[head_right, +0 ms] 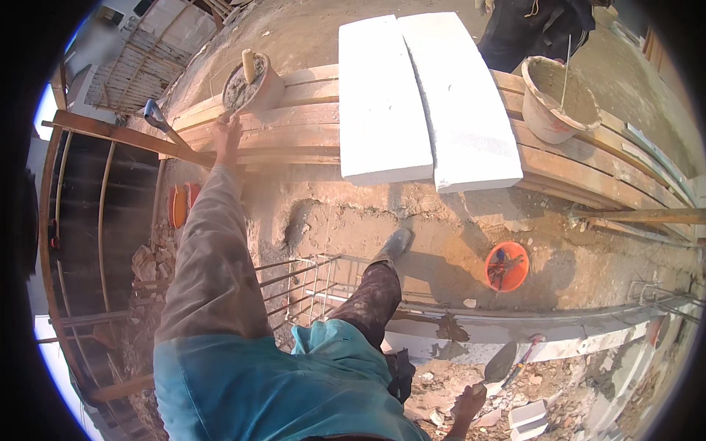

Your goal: The person measures a white block with a tape measure, cuts it with a hand saw, and applies mortar to a curved wall section. They place the cut block onto the mortar, tap it into position with a hammer, and continue applying mortar to the joints.

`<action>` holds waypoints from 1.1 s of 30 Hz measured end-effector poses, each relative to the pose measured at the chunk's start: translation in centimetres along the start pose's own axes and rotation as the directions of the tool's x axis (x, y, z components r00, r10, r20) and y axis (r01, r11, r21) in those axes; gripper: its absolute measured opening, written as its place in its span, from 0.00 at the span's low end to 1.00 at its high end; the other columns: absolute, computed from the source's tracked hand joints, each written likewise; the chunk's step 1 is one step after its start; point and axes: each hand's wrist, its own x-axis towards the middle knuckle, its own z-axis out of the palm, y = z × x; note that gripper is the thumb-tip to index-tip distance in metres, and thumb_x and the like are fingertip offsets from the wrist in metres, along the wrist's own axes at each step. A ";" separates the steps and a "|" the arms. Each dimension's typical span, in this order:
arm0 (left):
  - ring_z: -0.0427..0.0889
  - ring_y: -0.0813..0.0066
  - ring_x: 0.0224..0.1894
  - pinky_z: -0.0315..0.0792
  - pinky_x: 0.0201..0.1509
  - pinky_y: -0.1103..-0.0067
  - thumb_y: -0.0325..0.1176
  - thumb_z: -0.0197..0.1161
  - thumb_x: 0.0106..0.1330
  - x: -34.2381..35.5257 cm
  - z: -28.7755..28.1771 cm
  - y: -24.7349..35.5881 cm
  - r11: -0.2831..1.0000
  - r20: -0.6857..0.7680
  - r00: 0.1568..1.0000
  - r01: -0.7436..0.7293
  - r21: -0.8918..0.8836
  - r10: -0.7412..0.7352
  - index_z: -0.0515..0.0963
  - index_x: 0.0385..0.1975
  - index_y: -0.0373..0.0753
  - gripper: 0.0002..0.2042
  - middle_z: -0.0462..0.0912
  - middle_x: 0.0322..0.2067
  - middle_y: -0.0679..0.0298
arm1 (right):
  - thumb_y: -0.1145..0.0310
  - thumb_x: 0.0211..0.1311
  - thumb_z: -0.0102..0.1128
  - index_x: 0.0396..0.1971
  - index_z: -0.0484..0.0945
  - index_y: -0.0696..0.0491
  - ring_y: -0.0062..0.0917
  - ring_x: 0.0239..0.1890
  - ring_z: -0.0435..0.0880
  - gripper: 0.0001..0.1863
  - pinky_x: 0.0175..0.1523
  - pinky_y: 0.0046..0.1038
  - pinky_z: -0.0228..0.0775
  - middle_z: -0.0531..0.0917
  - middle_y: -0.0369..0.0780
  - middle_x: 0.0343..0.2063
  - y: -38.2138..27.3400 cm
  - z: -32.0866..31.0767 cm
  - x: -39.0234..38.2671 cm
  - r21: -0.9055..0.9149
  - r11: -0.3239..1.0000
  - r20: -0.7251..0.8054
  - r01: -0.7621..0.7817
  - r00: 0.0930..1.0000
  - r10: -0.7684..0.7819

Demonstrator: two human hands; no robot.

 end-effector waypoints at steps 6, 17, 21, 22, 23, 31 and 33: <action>0.80 0.51 0.47 0.73 0.53 0.66 0.42 0.72 0.51 16.9 6.2 -4.6 0.890 -0.149 0.896 -0.372 0.263 0.419 0.75 0.54 0.37 0.30 0.81 0.43 0.48 | 0.65 0.64 0.55 0.45 0.69 0.57 0.27 0.26 0.73 0.14 0.34 0.29 0.67 0.75 0.40 0.28 7.8 -0.4 2.3 -0.848 0.481 0.036 0.224 0.929 -0.369; 0.84 0.50 0.37 0.75 0.43 0.64 0.43 0.68 0.54 21.9 8.4 0.0 0.938 0.011 0.970 -0.238 0.251 0.243 0.84 0.37 0.35 0.18 0.85 0.33 0.47 | 0.58 0.66 0.51 0.40 0.68 0.60 0.20 0.17 0.71 0.18 0.21 0.23 0.66 0.74 0.39 0.22 -13.6 11.2 4.1 -0.224 0.962 0.012 0.158 0.987 -0.159; 0.80 0.79 0.29 0.72 0.34 0.79 0.36 0.64 0.60 22.6 3.0 -3.4 0.921 -0.299 0.954 -0.133 -0.367 0.018 0.83 0.34 0.32 0.12 0.84 0.28 0.64 | 0.68 0.67 0.53 0.54 0.68 0.57 0.29 0.33 0.78 0.18 0.38 0.29 0.75 0.78 0.44 0.38 -14.2 7.4 5.8 -0.321 0.922 -0.084 0.216 0.963 -0.254; 0.79 0.79 0.27 0.71 0.32 0.80 0.35 0.65 0.60 23.4 1.1 -4.4 0.916 -0.369 0.929 -0.178 -0.361 0.035 0.83 0.34 0.31 0.12 0.84 0.28 0.64 | 0.67 0.67 0.55 0.57 0.66 0.55 0.31 0.33 0.78 0.21 0.37 0.31 0.75 0.78 0.45 0.39 -14.6 6.2 6.9 -0.197 0.941 -0.119 0.275 0.946 -0.301; 0.79 0.79 0.27 0.71 0.31 0.80 0.36 0.65 0.61 23.6 -0.3 -5.0 0.903 -0.358 0.934 -0.163 -0.398 0.011 0.83 0.34 0.31 0.12 0.84 0.28 0.64 | 0.66 0.66 0.56 0.59 0.64 0.54 0.32 0.32 0.78 0.24 0.35 0.32 0.75 0.78 0.46 0.39 -14.9 5.8 7.7 -0.065 0.939 -0.171 0.337 0.924 -0.343; 0.82 0.75 0.29 0.74 0.35 0.78 0.40 0.65 0.60 24.9 -2.7 -5.5 0.899 -0.370 0.929 -0.142 -0.415 -0.024 0.83 0.34 0.32 0.15 0.84 0.27 0.62 | 0.62 0.70 0.46 0.56 0.66 0.67 0.31 0.42 0.76 0.24 0.47 0.31 0.69 0.75 0.49 0.43 -38.3 16.9 3.9 -0.360 0.512 0.229 0.780 0.606 -0.762; 0.82 0.75 0.29 0.75 0.37 0.75 0.41 0.66 0.59 25.5 -1.3 -7.9 0.930 -0.345 0.938 -0.140 -0.339 0.015 0.83 0.35 0.32 0.16 0.85 0.27 0.61 | 0.65 0.69 0.47 0.57 0.66 0.67 0.35 0.51 0.74 0.24 0.57 0.35 0.65 0.75 0.52 0.48 -43.1 20.6 3.4 -0.380 0.447 0.306 0.810 0.566 -0.765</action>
